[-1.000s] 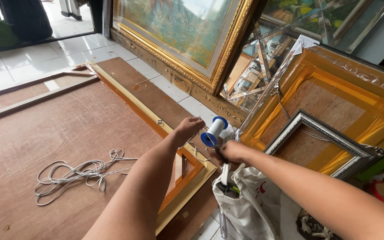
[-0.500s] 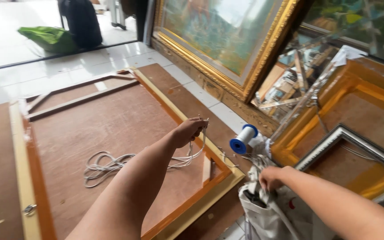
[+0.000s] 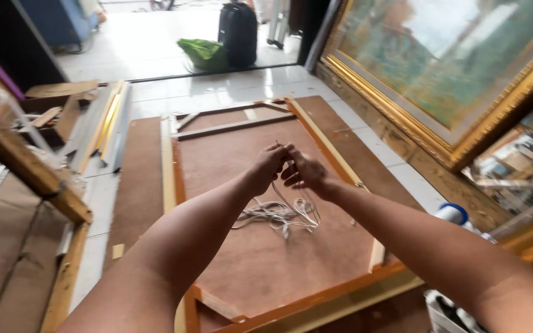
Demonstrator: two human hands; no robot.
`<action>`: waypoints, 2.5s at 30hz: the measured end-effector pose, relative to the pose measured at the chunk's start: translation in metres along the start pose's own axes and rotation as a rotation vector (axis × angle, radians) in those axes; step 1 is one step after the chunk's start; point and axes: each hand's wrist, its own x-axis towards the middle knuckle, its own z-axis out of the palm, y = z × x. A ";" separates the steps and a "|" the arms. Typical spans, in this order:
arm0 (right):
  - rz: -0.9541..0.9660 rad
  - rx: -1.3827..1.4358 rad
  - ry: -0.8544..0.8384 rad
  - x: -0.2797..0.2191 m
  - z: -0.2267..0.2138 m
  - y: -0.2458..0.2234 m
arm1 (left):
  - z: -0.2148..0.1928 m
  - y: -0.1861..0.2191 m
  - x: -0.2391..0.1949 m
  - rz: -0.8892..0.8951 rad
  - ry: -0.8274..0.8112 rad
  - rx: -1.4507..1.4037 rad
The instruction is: The person installs a hanging wire on the back of a wooden picture frame. They thread the wire through metal eyelets, tie knots, trim excess wire with scissors, and secure the wire with brown tape.
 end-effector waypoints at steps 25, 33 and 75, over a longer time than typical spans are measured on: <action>-0.103 -0.986 -0.094 0.110 0.191 -0.101 | -0.231 -0.082 0.071 -0.123 0.363 -0.552; 0.003 -0.299 0.230 0.087 0.200 -0.068 | -0.182 -0.059 0.101 0.012 0.250 -0.831; 0.191 0.058 -0.059 -0.004 0.108 -0.118 | -0.178 0.064 -0.007 0.107 -0.294 0.162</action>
